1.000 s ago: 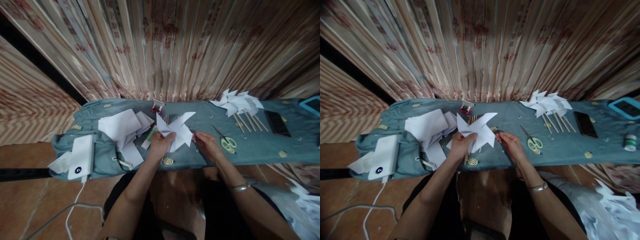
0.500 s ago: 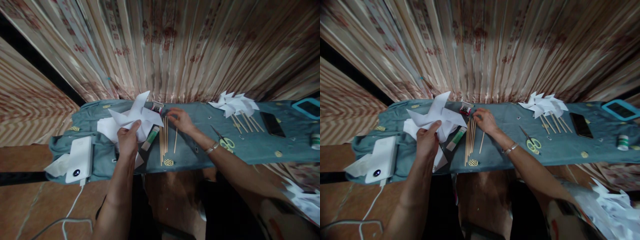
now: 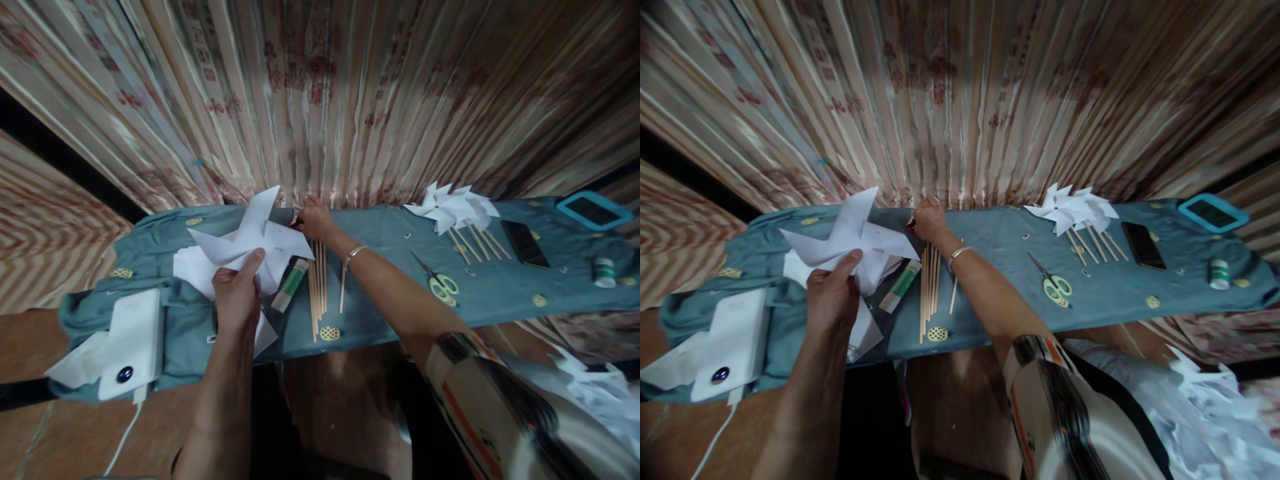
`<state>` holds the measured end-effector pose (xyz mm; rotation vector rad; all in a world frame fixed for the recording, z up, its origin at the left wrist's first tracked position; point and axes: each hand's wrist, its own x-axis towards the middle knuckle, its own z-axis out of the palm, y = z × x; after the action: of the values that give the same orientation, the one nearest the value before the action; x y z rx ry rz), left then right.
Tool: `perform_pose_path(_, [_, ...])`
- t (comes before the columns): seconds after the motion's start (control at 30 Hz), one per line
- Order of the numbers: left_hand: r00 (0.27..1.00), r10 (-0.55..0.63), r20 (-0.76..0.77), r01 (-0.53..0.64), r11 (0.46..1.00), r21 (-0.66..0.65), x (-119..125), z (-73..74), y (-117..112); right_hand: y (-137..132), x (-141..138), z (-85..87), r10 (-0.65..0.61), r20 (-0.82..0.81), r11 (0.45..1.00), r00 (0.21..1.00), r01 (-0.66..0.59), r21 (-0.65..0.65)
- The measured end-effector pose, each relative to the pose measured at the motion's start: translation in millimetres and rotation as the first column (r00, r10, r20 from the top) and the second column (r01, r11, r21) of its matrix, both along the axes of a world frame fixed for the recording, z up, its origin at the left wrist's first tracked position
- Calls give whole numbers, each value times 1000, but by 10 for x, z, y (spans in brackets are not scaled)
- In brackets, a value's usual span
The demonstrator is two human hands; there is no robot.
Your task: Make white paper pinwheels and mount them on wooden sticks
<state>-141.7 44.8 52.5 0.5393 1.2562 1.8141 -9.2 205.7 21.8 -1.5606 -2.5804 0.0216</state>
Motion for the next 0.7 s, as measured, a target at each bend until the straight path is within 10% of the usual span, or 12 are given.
perform_pose_path(0.7, [998, -30, -62, 30, 1000, 5, 115, 2, -9, 87, -107, 19, -47, 10, 999, 999, 47, -11])
